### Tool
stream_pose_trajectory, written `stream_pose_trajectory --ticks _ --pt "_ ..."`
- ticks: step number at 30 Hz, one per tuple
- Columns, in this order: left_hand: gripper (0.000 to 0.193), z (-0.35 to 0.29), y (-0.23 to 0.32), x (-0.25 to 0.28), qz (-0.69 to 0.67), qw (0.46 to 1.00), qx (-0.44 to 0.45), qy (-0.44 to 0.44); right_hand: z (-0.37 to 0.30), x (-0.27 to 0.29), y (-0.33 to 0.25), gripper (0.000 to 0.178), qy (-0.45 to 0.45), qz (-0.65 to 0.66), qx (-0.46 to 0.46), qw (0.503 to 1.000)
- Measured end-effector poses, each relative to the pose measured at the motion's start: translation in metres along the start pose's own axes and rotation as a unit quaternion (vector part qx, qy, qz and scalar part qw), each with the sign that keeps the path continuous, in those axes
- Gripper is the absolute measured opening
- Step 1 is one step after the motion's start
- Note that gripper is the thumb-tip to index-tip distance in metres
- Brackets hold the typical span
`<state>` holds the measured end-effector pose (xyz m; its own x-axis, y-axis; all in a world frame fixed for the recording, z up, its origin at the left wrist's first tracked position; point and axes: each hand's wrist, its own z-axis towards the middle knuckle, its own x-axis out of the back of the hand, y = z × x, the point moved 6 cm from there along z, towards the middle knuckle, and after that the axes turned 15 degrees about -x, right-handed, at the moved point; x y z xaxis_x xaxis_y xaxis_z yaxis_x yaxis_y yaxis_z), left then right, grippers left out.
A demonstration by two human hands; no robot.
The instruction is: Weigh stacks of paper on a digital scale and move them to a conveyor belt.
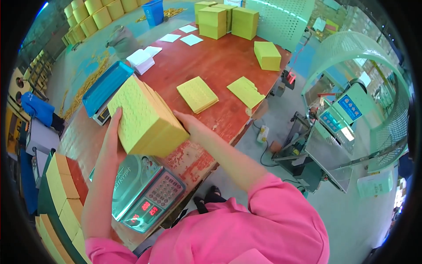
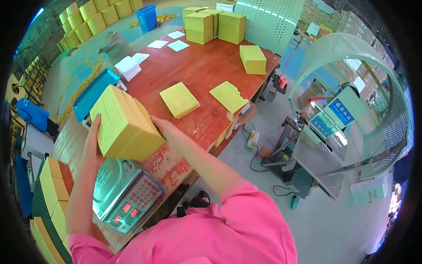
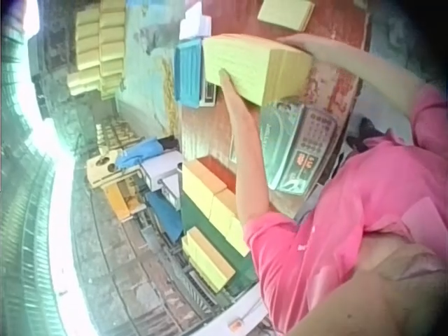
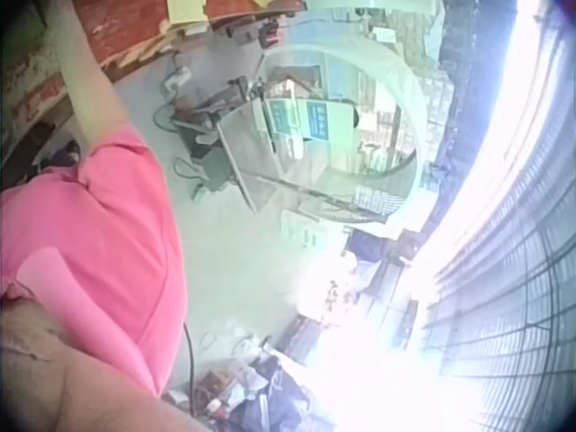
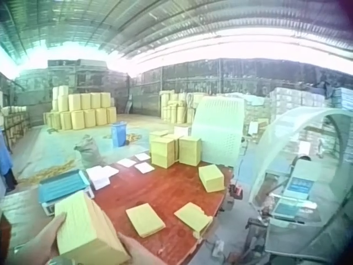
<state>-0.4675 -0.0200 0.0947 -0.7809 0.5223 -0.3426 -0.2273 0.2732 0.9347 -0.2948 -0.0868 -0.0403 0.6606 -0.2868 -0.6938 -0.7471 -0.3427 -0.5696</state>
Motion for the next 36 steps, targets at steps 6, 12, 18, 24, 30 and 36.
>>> stream_pose_trajectory --ticks 6,12,18,24,30,36 --pt "0.056 0.078 -0.063 0.029 0.099 0.991 0.09 0.025 0.077 0.056 -0.049 0.037 0.303 -0.576 0.12 0.75" --pt "0.062 0.073 -0.063 0.038 0.167 0.983 0.064 0.052 -0.049 0.07 -0.073 0.036 0.307 -0.537 0.386 0.684" --pt "0.054 0.026 0.004 -0.04 0.507 0.755 -0.388 0.151 -0.136 0.233 -0.165 0.051 0.473 -0.619 0.357 0.515" --pt "0.046 0.089 -0.092 -0.217 0.629 0.698 -0.337 -0.062 -0.159 0.299 -0.193 0.054 0.413 -0.699 0.29 0.507" --pt "0.064 0.166 -0.183 -0.144 0.664 0.71 -0.229 0.054 -0.192 0.343 -0.195 0.054 0.486 -0.507 0.296 0.647" --pt "0.065 0.168 -0.191 -0.206 0.707 0.651 -0.276 0.029 -0.186 0.393 -0.174 0.031 0.457 -0.213 0.144 0.852"
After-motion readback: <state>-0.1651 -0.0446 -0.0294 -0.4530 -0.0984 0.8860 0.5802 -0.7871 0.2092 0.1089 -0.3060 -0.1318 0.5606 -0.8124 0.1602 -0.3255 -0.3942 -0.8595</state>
